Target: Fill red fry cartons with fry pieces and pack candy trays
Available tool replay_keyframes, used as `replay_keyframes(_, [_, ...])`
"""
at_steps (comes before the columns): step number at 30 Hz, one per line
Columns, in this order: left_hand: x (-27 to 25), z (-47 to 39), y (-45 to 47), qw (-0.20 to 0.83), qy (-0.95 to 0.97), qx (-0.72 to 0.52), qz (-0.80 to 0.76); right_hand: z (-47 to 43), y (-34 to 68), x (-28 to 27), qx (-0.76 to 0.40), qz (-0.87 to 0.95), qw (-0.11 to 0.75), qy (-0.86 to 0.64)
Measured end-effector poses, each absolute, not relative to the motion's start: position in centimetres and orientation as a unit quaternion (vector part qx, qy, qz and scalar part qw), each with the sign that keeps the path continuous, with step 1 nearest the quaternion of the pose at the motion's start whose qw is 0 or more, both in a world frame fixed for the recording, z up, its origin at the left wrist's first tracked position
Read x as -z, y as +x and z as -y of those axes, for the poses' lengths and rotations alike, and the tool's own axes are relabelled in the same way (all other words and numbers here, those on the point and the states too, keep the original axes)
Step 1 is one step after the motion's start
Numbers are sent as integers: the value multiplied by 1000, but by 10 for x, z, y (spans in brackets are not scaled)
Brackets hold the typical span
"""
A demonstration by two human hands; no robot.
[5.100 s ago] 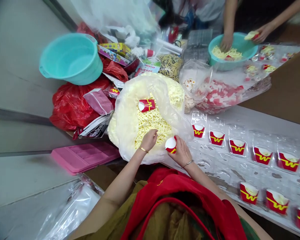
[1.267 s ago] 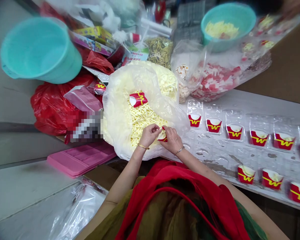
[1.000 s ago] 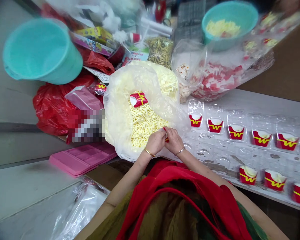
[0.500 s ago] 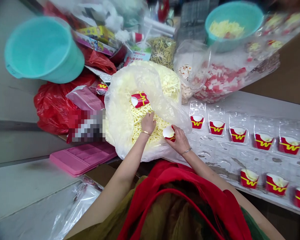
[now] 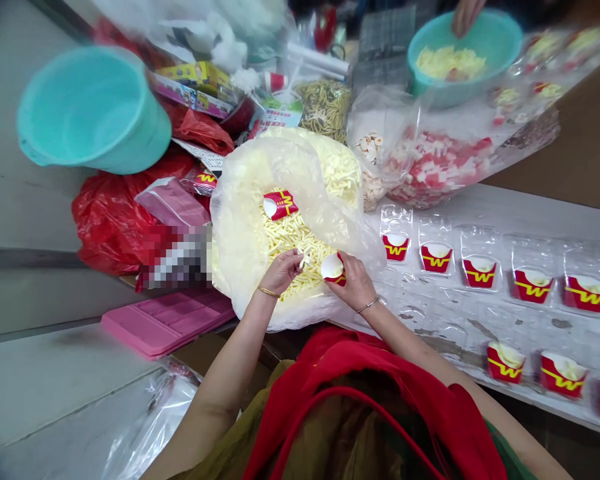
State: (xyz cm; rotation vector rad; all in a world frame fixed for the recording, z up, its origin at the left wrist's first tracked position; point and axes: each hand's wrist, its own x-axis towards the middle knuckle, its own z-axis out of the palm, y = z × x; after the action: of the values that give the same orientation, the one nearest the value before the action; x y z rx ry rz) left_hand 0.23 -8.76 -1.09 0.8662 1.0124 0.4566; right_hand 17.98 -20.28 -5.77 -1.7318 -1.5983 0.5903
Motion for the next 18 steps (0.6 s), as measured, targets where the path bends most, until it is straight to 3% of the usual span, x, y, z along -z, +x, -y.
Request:
replay_keyframes(5, [1,102,13,739,464,-158,-462,200,166,45,-239,636,341,-649])
replay_keyframes(12, [-9,141,46,372,756,-113,-527,207,168,40,-225,622,343,-667])
replay_keyframes(18, [-28,182,64,238,854,-58,-460,221,180,36,-218,611,358,-672])
